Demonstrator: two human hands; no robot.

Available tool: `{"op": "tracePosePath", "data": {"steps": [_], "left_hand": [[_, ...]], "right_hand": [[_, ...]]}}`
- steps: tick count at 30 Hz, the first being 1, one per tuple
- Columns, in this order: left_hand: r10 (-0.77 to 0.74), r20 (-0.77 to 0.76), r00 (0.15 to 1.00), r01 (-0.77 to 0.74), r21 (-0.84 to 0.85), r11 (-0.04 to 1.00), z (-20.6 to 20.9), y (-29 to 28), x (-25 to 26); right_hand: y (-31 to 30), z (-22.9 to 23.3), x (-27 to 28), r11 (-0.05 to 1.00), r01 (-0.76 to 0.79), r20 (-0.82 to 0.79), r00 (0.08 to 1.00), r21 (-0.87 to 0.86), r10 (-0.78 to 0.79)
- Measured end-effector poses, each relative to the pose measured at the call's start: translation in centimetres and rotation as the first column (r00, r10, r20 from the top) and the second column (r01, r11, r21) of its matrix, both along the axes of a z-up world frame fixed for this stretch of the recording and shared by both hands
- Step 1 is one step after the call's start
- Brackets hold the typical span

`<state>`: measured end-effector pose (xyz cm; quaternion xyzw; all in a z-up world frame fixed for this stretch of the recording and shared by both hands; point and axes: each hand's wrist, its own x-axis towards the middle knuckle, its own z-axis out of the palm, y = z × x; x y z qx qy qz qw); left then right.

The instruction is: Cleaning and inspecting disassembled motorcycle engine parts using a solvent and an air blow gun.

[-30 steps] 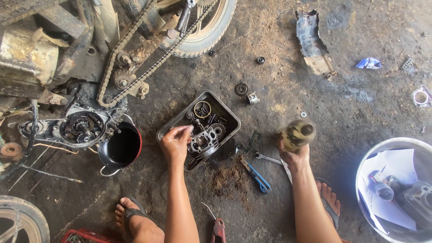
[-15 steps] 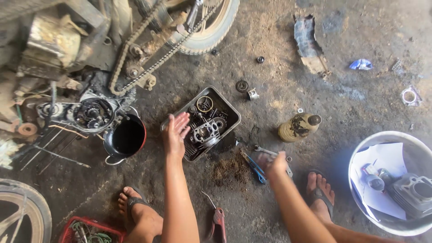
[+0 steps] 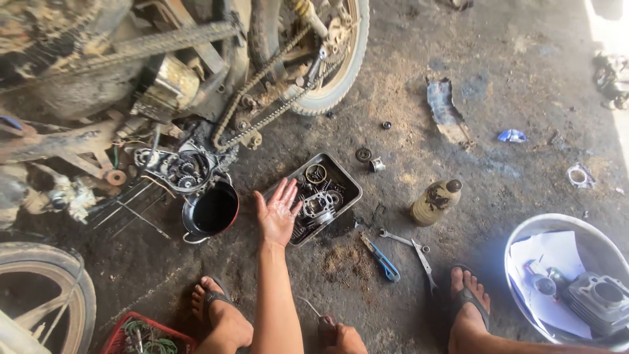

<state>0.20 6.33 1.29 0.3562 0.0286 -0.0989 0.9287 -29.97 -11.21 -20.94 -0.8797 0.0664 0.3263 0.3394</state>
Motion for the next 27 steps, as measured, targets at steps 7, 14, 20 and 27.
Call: {"op": "tracePosePath", "data": {"steps": [7, 14, 20, 27], "left_hand": [[0.106, 0.089, 0.99, -0.096, -0.108, 0.99, -0.4, 0.3, 1.5], [0.12, 0.075, 0.99, -0.101, -0.214, 0.971, -2.7, -3.6, 4.4], [0.069, 0.116, 0.991, -0.01, -0.449, 0.894, 0.0, -6.0, 4.1], [-0.033, 0.214, 0.976, 0.129, -0.453, 0.882, 0.4, -7.4, 4.0]], "right_hand": [[-2.0, 23.4, 9.5, 0.893, 0.095, 0.315, 0.915, 0.441, -0.253], [-0.5, 34.2, 12.2, 0.945, -0.08, 0.641, 0.752, 0.317, -0.152], [-1.8, 34.6, 12.7, 0.993, 0.021, 0.549, 0.831, 0.12, -0.084], [-3.5, 36.8, 14.5, 0.995, -0.023, 0.55, 0.834, 0.099, -0.036]]}}
